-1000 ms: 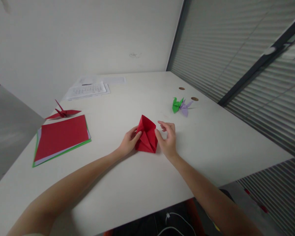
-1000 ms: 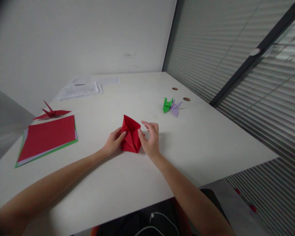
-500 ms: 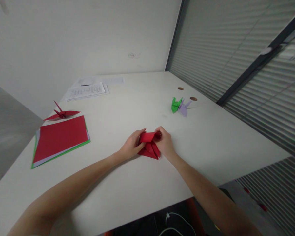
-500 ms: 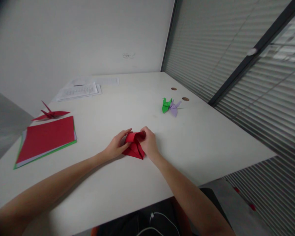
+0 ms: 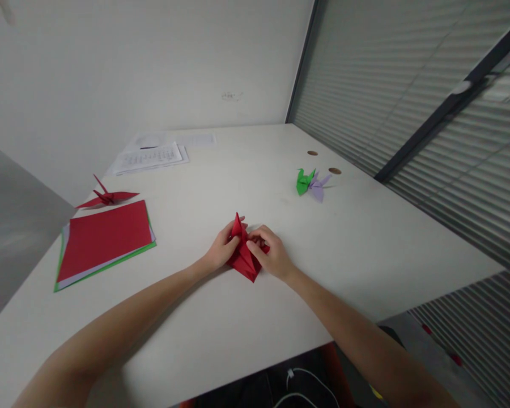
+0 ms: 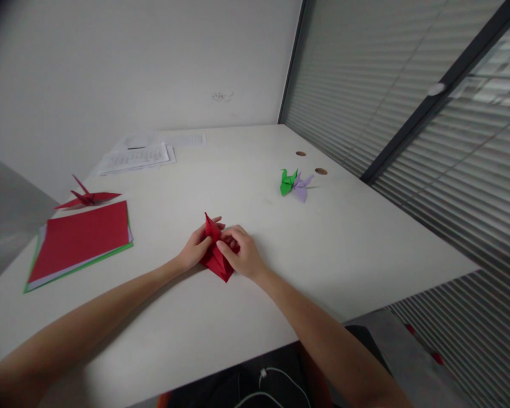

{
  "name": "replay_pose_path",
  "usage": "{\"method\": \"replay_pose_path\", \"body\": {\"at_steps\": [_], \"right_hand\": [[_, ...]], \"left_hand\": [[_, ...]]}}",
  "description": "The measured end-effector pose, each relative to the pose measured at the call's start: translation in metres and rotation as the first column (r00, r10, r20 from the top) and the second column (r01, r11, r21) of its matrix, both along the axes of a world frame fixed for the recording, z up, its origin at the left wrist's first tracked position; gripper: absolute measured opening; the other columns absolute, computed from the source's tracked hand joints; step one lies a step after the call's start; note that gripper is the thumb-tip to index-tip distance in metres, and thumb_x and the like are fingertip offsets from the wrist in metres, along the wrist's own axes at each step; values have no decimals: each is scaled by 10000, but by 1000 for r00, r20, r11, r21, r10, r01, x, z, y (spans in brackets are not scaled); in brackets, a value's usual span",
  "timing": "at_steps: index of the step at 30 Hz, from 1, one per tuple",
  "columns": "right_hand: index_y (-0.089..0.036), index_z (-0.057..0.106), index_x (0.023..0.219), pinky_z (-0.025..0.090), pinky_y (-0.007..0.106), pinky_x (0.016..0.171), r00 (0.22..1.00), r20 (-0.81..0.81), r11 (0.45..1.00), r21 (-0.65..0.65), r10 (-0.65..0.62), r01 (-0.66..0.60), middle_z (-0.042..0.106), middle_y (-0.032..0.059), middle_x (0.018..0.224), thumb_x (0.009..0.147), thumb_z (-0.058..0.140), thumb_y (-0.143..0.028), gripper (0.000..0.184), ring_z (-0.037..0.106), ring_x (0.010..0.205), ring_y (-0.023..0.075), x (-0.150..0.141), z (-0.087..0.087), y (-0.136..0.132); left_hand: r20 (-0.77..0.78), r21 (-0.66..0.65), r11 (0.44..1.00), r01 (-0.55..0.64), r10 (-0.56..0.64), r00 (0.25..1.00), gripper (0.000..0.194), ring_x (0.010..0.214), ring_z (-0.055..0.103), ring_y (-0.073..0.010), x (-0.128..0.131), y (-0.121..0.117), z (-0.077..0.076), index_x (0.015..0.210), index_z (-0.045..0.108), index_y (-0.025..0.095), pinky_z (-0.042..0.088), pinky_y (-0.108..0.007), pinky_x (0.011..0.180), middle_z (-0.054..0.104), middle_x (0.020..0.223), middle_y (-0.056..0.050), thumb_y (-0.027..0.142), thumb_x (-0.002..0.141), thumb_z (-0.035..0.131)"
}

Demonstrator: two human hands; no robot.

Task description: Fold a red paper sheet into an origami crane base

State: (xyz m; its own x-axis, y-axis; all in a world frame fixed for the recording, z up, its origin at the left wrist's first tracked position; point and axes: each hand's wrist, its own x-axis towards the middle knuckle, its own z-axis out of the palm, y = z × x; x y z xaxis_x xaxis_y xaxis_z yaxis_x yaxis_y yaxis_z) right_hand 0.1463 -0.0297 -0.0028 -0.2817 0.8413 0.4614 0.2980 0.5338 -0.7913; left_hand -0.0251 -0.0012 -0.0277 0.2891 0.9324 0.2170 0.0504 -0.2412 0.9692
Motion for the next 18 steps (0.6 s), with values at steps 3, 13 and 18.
{"method": "replay_pose_path", "body": {"at_steps": [3, 13, 18], "right_hand": [[-216, 588, 913, 470, 293, 679, 1000, 0, 1000, -12, 28, -28, 559, 32, 884, 892, 575, -339, 125, 550, 767, 151, 2, 0, 1], [-242, 555, 1108, 490, 383, 872, 999, 39, 998, 61, 13, -16, 557, 62, 1053, 799, 655, -209, 326, 562, 980, 208, 8, 2, 4], [-224, 594, 942, 493, 343, 773, 993, 15, 986, 120, -121, 118, 562, 39, 922, 795, 628, -156, 166, 570, 855, 194, 12, -2, 8]], "left_hand": [[46, -39, 999, 36, -34, 998, 553, 1179, 573, -253, -4, 0, 0, 1356, 489, 159, 422, -446, 1051, 603, 1267, -122, 203, 807, 536], [62, 27, 989, 148, -150, 987, 651, 1197, 566, -258, -6, -1, -3, 1388, 454, 206, 442, -453, 1045, 577, 1318, -116, 130, 754, 577], [-106, 289, 954, 73, -44, 993, 721, 1321, 438, -269, -4, -8, 2, 1397, 442, 236, 390, -461, 1096, 452, 1415, -121, 73, 713, 601]]}}
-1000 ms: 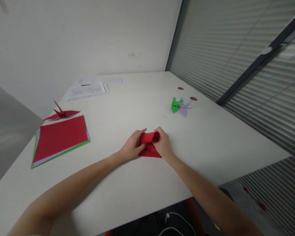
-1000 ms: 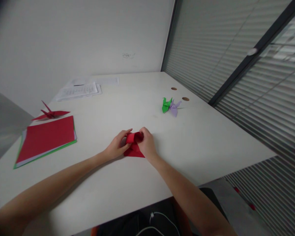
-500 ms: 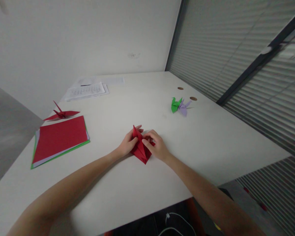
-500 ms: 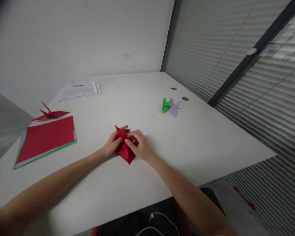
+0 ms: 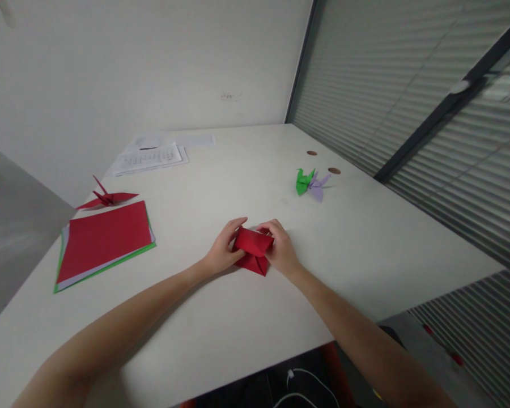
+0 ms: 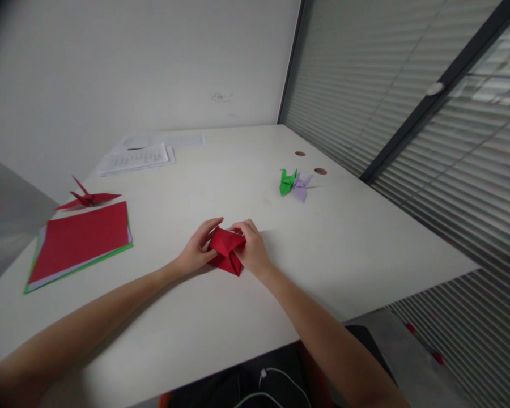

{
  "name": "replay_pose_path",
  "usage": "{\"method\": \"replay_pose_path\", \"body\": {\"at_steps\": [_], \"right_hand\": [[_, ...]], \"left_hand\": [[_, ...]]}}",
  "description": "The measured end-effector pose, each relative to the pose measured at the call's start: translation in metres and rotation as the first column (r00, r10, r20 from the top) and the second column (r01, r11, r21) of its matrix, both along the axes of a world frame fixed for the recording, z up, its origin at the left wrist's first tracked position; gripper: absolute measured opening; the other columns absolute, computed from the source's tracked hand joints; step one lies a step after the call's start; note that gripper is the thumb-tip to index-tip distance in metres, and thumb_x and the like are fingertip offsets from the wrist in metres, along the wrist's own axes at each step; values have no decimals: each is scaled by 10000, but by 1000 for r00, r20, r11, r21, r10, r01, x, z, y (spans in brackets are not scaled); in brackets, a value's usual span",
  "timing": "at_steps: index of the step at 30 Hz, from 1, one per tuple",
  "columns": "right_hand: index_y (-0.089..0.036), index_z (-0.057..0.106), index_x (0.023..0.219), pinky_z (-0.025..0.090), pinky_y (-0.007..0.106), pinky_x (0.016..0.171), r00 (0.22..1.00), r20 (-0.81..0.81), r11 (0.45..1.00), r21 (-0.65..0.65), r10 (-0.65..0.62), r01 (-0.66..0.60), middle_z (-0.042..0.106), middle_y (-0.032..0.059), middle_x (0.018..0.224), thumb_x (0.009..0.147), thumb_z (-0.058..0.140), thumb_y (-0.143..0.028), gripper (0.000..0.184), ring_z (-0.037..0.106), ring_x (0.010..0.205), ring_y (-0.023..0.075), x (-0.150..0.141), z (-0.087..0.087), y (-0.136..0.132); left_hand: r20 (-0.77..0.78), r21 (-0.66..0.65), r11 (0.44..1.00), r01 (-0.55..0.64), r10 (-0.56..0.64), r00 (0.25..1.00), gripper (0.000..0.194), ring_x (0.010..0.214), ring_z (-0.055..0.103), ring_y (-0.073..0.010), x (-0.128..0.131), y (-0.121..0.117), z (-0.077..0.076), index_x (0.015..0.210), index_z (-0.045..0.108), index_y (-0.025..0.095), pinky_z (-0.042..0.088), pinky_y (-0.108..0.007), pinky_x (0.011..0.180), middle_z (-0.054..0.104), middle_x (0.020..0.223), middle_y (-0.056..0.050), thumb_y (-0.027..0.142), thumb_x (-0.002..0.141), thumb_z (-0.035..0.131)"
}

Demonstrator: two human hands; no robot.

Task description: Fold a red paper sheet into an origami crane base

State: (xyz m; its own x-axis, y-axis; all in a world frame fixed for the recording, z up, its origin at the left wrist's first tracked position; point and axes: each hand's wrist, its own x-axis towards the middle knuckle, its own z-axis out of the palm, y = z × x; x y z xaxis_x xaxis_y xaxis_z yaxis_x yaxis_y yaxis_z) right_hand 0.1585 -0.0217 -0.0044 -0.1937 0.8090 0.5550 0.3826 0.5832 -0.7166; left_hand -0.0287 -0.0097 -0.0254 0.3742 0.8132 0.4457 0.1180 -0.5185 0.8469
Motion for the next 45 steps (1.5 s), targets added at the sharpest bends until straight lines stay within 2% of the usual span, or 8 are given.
{"method": "replay_pose_path", "body": {"at_steps": [6, 12, 21, 28, 33, 37, 41, 45], "right_hand": [[-273, 676, 1104, 475, 358, 771, 995, 88, 991, 122, 46, -57, 541, 43, 915, 857, 610, -208, 265, 544, 870, 203, 4, 3, -4], [-271, 720, 1110, 474, 349, 774, 987, 160, 998, 69, -1, -11, 502, 49, 904, 851, 579, -118, 333, 522, 852, 190, 10, -10, 8], [-234, 764, 948, 466, 327, 805, 914, 392, 980, -196, 105, -28, 588, 37, 855, 766, 677, -92, 247, 565, 815, 172, 20, -20, 20], [-225, 753, 947, 487, 293, 770, 954, 269, 953, -298, 134, -50, 598, 31, 859, 783, 591, -19, 309, 598, 805, 153, 20, -8, 18], [-226, 741, 902, 473, 315, 820, 941, 275, 955, -273, 197, -120, 602, 31, 896, 769, 634, -48, 246, 588, 851, 163, 23, -3, 18], [-179, 674, 775, 449, 309, 768, 918, 372, 955, -297, 135, -20, 594, 22, 802, 770, 633, -66, 120, 568, 787, 164, 22, -5, 17], [-174, 633, 823, 447, 307, 737, 937, 338, 950, -311, 81, 30, 610, 26, 794, 815, 641, -184, 15, 572, 765, 168, 21, -7, 17], [-182, 660, 885, 462, 314, 730, 971, 222, 947, -322, 85, -10, 629, 53, 870, 830, 643, -317, 146, 591, 785, 173, 26, -2, 19]], "left_hand": [[-74, 286, 953, -101, 127, 989, 656, 1367, 356, -295, 1, -7, 10, 1400, 449, 292, 362, -501, 1109, 356, 1453, -118, 192, 793, 676], [-242, 206, 975, -86, 136, 961, 406, 1046, 567, -235, -7, 6, 2, 1221, 639, 240, 479, -414, 946, 588, 1111, -88, 215, 816, 654], [-584, 220, 975, -15, 144, 799, 193, 879, 580, -217, -6, 8, 4, 1001, 742, 213, 440, -377, 838, 641, 915, -68, 239, 818, 687], [-358, 78, 997, -5, 32, 933, 408, 865, 617, -175, -11, 9, 5, 1204, 643, 191, 481, -296, 806, 654, 985, -70, 312, 817, 690], [-444, 138, 990, 18, 46, 895, 173, 793, 601, -171, -11, 9, 1, 977, 732, 205, 462, -292, 768, 667, 846, -53, 203, 842, 624], [-491, 168, 985, 35, 53, 869, 171, 773, 589, -184, -9, 7, 3, 952, 734, 200, 448, -320, 779, 668, 793, -53, 305, 844, 654], [-388, -51, 997, -54, 31, 921, 523, 692, 589, -142, -8, 6, 6, 1306, 565, 206, 467, -271, 701, 669, 818, -15, 352, 816, 673], [-323, -171, 979, -114, 54, 945, 524, 632, 566, -128, -7, 9, 1, 1293, 554, 195, 455, -243, 621, 625, 739, 17, 320, 799, 672]]}}
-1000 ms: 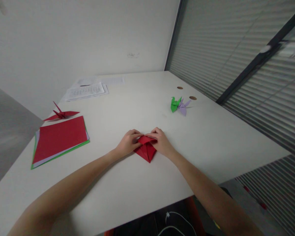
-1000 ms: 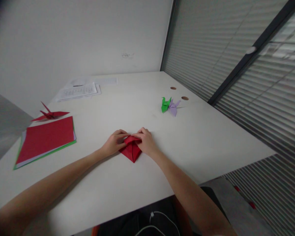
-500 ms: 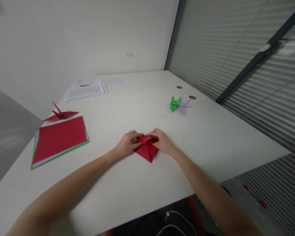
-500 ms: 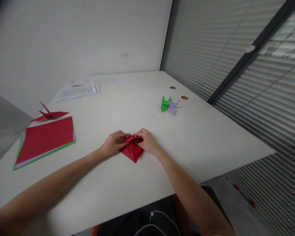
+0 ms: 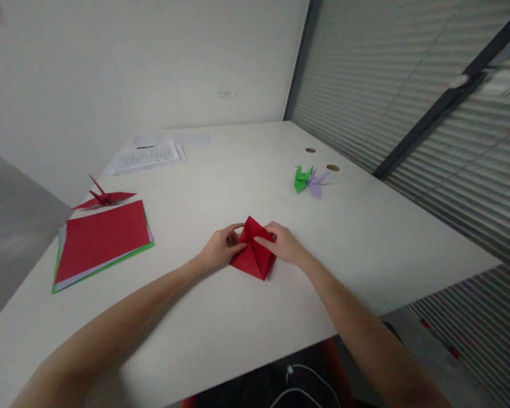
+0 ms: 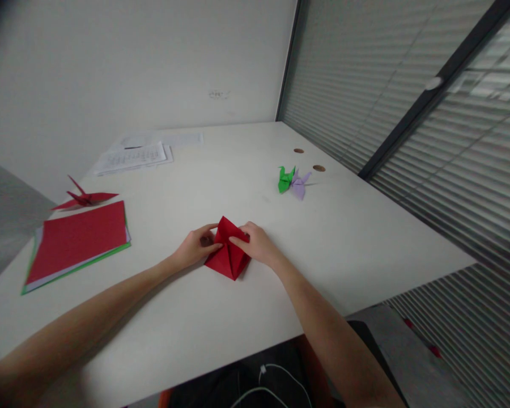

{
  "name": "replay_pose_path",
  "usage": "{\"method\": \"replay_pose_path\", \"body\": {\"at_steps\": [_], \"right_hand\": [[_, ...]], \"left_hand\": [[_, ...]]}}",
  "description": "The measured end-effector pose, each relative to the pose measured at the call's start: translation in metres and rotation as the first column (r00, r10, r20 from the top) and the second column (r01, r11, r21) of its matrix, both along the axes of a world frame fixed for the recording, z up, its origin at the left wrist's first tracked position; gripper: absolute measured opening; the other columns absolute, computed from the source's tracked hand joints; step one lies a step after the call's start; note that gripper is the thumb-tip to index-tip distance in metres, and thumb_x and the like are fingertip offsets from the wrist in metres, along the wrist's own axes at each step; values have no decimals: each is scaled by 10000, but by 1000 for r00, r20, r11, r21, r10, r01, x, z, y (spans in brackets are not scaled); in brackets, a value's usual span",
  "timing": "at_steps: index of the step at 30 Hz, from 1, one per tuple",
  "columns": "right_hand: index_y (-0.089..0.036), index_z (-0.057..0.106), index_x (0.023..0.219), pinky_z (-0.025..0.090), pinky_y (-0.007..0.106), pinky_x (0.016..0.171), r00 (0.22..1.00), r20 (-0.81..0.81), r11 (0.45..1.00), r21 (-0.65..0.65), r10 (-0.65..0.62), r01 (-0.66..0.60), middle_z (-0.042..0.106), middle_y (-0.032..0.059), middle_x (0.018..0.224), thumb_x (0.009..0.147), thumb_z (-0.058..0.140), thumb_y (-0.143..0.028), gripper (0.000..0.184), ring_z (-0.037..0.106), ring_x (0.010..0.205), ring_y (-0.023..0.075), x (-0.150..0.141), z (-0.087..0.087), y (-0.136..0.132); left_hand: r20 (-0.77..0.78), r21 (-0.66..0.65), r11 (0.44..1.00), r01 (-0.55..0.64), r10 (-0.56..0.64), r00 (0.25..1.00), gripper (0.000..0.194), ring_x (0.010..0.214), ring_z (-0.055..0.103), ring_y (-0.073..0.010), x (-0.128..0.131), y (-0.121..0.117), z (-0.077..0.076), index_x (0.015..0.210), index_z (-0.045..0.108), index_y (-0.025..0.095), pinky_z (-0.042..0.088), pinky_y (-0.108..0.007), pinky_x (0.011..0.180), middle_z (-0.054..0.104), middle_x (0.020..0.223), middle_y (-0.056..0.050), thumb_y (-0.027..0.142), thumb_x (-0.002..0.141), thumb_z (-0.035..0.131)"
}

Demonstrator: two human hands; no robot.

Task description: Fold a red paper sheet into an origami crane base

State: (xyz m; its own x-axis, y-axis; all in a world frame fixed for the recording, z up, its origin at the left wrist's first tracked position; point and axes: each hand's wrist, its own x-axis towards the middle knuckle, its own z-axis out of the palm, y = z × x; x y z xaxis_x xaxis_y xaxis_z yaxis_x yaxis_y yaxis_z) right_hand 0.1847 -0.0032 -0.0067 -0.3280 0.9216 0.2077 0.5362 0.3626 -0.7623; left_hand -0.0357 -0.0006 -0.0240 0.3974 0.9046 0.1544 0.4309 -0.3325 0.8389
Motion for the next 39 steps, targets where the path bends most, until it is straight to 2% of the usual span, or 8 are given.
{"method": "replay_pose_path", "body": {"at_steps": [3, 7, 14, 19, 24, 27, 30, 39], "right_hand": [[-194, 644, 946, 455, 288, 621, 993, -108, 997, -72, -44, 36, 621, 38, 893, 788, 658, -356, 227, 556, 663, 137, 1, 2, 0], [-221, 535, 872, 381, 255, 535, 975, -154, 985, -83, -160, 149, 515, -56, 667, 734, 630, -271, 175, 467, 548, 119, -8, -2, -3], [-235, 389, 706, 337, 255, 555, 953, -164, 966, 9, -255, 260, 411, -75, 602, 691, 554, -191, 171, 399, 550, 119, -23, -7, -7], [-236, 393, 703, 359, 256, 564, 971, -173, 985, 21, -165, 171, 426, -67, 615, 716, 549, -191, 163, 415, 564, 122, -27, -11, -9], [-229, 469, 770, 405, 259, 574, 983, -171, 996, 33, -71, 78, 509, -36, 693, 787, 577, -242, 110, 470, 601, 124, -32, -12, -13], [-220, 513, 802, 420, 256, 575, 985, -174, 999, 32, -23, 29, 536, -19, 722, 818, 566, -257, 67, 485, 614, 121, -34, -11, -15], [-215, 526, 816, 421, 249, 564, 983, -184, 1000, 15, -14, 17, 539, -21, 729, 791, 587, -231, 68, 485, 610, 115, -35, -10, -16], [-217, 532, 815, 412, 241, 549, 976, -193, 994, -5, -105, 106, 502, -53, 648, 737, 611, -192, 113, 480, 573, 109, -32, -5, -18]], "left_hand": [[7, 13, 1000, -20, 20, 1000, 545, 634, 564, -130, 1, 1, -4, 1292, 527, 202, 455, -244, 620, 599, 714, 34, 263, 775, 691], [-19, 134, 990, -37, 39, 999, 688, 622, 545, -103, 2, -2, -8, 1366, 358, 249, 454, -226, 609, 572, 839, 36, 213, 770, 700], [-194, 376, 915, 142, -72, 978, 223, 731, 572, -138, 3, -12, 3, 1068, 511, 213, 478, -279, 693, 565, 1011, -49, 342, 903, 586], [-29, 221, 975, 12, -6, 1000, 288, 811, 605, -153, 6, -15, 12, 1233, 498, 224, 464, -281, 765, 624, 1043, -64, 327, 997, 370], [309, -76, 993, -87, 106, 945, 512, 663, 553, -121, 6, -4, 12, 1387, 392, 190, 428, -232, 623, 636, 839, -20, 411, 936, 494], [387, -169, 981, -101, 160, 908, 392, 664, 560, -141, 6, 3, 12, 1084, 634, 129, 440, -261, 619, 640, 750, -42, 457, 884, 555], [433, -260, 962, -78, 189, 881, 312, 660, 582, -158, 5, 7, 14, 797, 662, 123, 462, -286, 615, 671, 760, -76, 428, 829, 602], [290, -303, 934, -187, 278, 916, 171, 578, 578, -122, -1, 10, 27, 760, 598, 154, 442, -210, 470, 629, 709, -3, 259, 650, 677]]}}
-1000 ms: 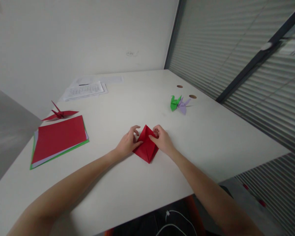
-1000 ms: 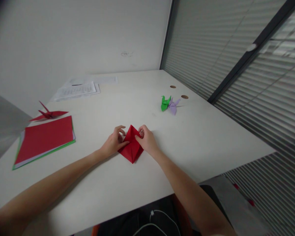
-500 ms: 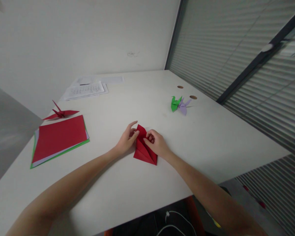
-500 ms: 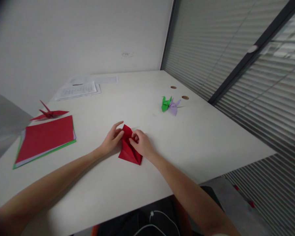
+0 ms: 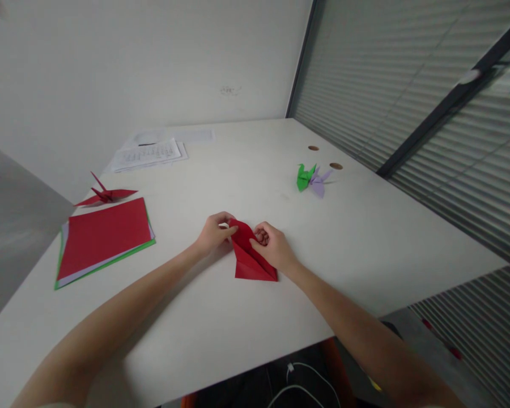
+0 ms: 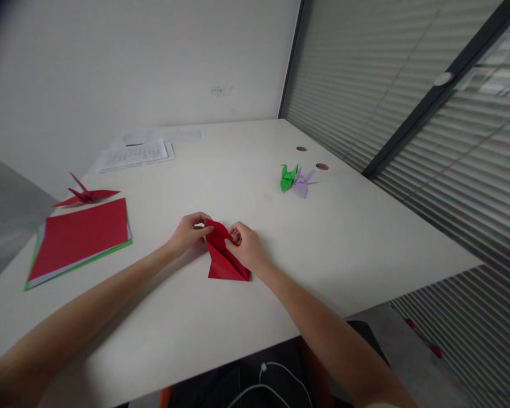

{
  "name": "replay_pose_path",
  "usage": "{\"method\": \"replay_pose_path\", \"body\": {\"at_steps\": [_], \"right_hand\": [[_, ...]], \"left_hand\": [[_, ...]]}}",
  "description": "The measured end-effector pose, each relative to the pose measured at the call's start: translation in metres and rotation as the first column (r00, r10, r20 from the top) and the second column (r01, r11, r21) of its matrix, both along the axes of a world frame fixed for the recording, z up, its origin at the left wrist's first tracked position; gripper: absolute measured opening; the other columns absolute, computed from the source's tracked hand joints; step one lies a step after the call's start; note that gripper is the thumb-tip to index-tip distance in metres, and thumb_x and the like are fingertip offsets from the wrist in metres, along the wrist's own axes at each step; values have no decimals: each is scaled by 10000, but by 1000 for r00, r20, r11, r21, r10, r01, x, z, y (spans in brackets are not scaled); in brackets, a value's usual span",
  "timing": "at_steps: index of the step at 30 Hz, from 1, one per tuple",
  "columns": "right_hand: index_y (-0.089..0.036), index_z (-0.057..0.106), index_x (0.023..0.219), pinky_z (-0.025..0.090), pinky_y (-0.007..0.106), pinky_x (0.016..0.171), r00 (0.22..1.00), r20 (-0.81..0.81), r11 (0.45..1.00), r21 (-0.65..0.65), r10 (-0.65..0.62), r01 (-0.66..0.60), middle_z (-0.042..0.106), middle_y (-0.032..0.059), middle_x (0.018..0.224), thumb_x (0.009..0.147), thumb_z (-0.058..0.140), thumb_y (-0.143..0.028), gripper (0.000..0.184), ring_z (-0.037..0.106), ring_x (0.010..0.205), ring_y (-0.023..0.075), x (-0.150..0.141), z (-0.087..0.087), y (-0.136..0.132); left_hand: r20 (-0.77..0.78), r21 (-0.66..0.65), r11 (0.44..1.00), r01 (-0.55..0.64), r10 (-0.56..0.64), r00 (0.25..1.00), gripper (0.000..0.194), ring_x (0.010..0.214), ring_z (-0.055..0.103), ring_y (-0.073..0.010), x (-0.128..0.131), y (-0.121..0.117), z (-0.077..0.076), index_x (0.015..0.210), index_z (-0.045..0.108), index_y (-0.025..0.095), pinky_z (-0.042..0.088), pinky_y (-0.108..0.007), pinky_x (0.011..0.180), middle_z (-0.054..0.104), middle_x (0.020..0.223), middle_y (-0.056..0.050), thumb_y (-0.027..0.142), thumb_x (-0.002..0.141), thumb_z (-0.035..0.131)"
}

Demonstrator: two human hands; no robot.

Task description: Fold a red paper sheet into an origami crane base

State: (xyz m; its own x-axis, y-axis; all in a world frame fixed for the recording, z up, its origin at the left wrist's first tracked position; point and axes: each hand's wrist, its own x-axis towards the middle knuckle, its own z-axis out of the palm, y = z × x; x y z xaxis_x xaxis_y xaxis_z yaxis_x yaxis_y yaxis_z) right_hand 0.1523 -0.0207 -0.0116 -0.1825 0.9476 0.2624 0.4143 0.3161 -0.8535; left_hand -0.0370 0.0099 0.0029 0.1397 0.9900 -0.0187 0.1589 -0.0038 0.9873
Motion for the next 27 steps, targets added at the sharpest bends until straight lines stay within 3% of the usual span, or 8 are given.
{"method": "replay_pose_path", "body": {"at_steps": [11, 17, 22, 27], "right_hand": [[-207, 565, 764, 460, 268, 646, 993, 116, 995, 85, 35, -45, 534, -7, 786, 779, 628, -165, 76, 511, 657, 119, 0, -1, 0], [-199, 599, 754, 495, 288, 715, 996, 94, 996, 86, -2, -7, 520, 20, 851, 845, 623, -244, 105, 549, 741, 133, 1, -5, 3], [-200, 599, 824, 506, 318, 778, 994, 102, 998, 45, 34, -38, 542, 21, 907, 786, 664, -168, 81, 572, 773, 134, 2, -11, 6], [-213, 597, 915, 478, 370, 848, 982, 188, 996, 75, 23, -37, 582, 36, 947, 804, 653, -159, 136, 584, 870, 172, 3, -9, 5]], "left_hand": [[99, 3, 998, -68, 67, 993, 232, 624, 575, -115, 1, 4, -8, 685, 574, 147, 491, -227, 572, 620, 693, -5, 340, 664, 700], [186, -45, 997, -63, 71, 980, 357, 571, 597, -117, 2, 2, -6, 857, 574, 166, 492, -221, 508, 628, 705, 9, 370, 637, 767], [209, -38, 998, -56, 63, 976, 286, 624, 629, -129, 1, 3, -6, 756, 579, 148, 555, -273, 582, 655, 737, -13, 345, 647, 756], [206, -122, 991, -55, 80, 975, 274, 608, 653, -147, -2, 5, -7, 771, 583, 149, 565, -300, 605, 675, 670, -15, 314, 648, 764]]}}
